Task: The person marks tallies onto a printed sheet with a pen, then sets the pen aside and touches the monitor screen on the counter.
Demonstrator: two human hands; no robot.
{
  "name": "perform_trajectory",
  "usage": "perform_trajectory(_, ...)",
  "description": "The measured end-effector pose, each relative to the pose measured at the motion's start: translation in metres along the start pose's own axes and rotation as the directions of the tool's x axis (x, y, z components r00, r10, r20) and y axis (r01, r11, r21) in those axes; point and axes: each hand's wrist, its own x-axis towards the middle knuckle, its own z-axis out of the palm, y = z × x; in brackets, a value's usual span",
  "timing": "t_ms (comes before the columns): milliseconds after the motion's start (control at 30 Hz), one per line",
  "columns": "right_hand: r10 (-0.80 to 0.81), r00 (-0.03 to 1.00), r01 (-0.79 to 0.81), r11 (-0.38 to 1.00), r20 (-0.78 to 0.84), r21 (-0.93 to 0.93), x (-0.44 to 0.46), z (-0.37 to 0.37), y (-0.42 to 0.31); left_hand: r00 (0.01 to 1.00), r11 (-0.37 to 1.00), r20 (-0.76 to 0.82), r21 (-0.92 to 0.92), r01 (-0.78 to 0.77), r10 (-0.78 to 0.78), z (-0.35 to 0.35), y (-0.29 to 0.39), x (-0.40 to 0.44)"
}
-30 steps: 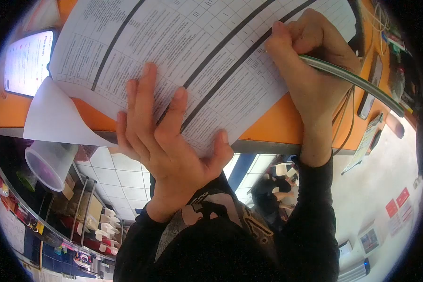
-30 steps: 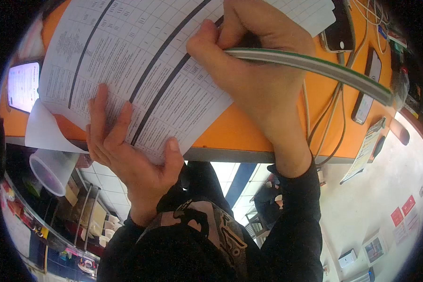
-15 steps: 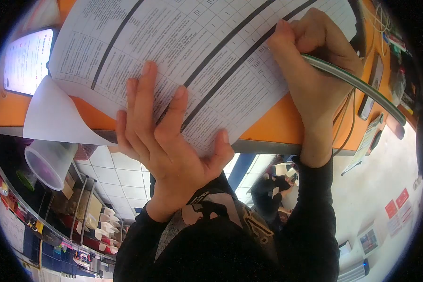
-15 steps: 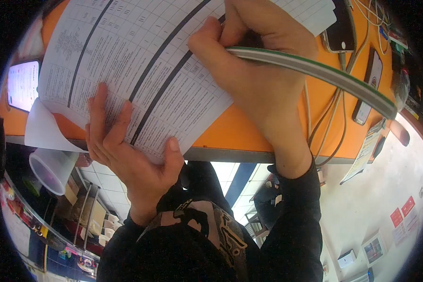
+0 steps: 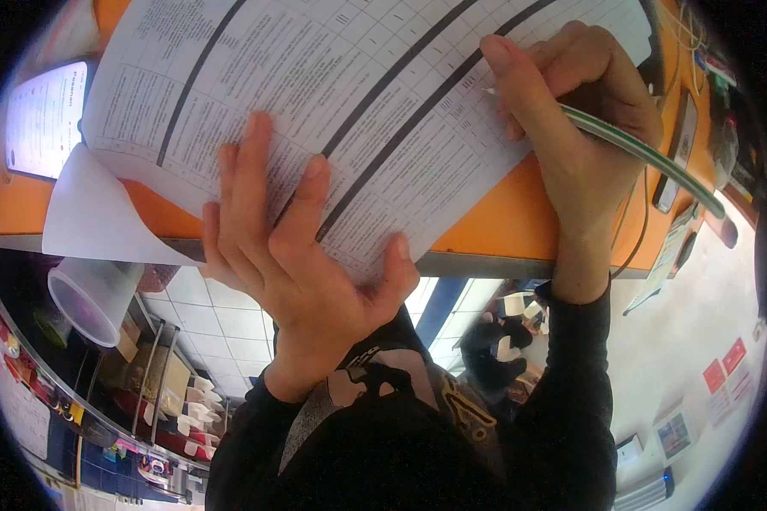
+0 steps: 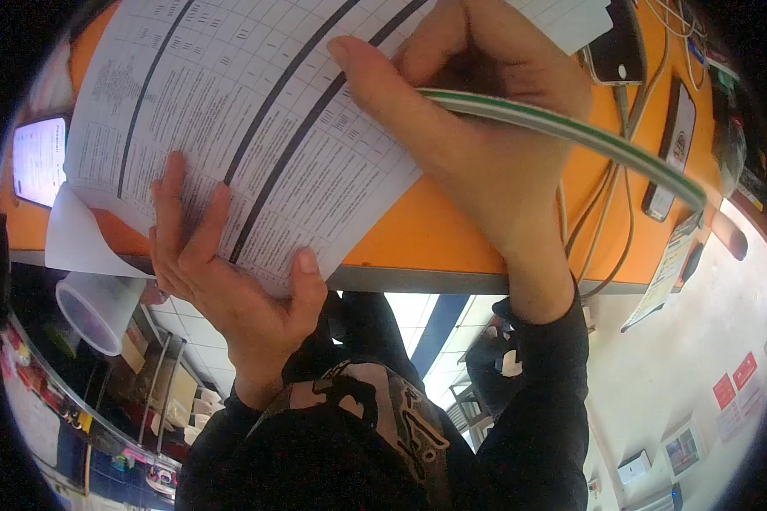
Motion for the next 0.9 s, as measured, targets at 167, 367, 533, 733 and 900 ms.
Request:
perform_trajectory(167,-0.053,0.999,0.053,0.994,0.006,-0.100,0.000,-0.003,0.000,1.000,1.000,-0.001,-0.014,-0.016,0.016,0.001,0.000,0.002)
perform_trajectory(367,0.155,0.964,-0.185,0.975,-0.217,-0.121,0.012,0.018,-0.025,1.000,1.000,0.000,-0.014,-0.024,0.024,0.000,-0.001,0.001)
perform_trajectory(533,-0.010,1.000,0.008,0.992,-0.012,-0.130,0.003,0.002,-0.005,1.000,1.000,-0.008,-0.008,-0.017,0.017,0.001,-0.002,0.000)
perform_trajectory(733,-0.057,0.998,0.059,0.978,0.013,-0.201,0.003,0.002,-0.006,1.000,1.000,-0.005,-0.001,-0.024,0.024,0.002,-0.003,0.000)
perform_trajectory(900,-0.040,0.999,0.041,0.980,0.011,-0.195,0.000,0.000,-0.005,1.000,1.000,0.005,-0.003,-0.011,0.011,0.000,0.000,0.002)
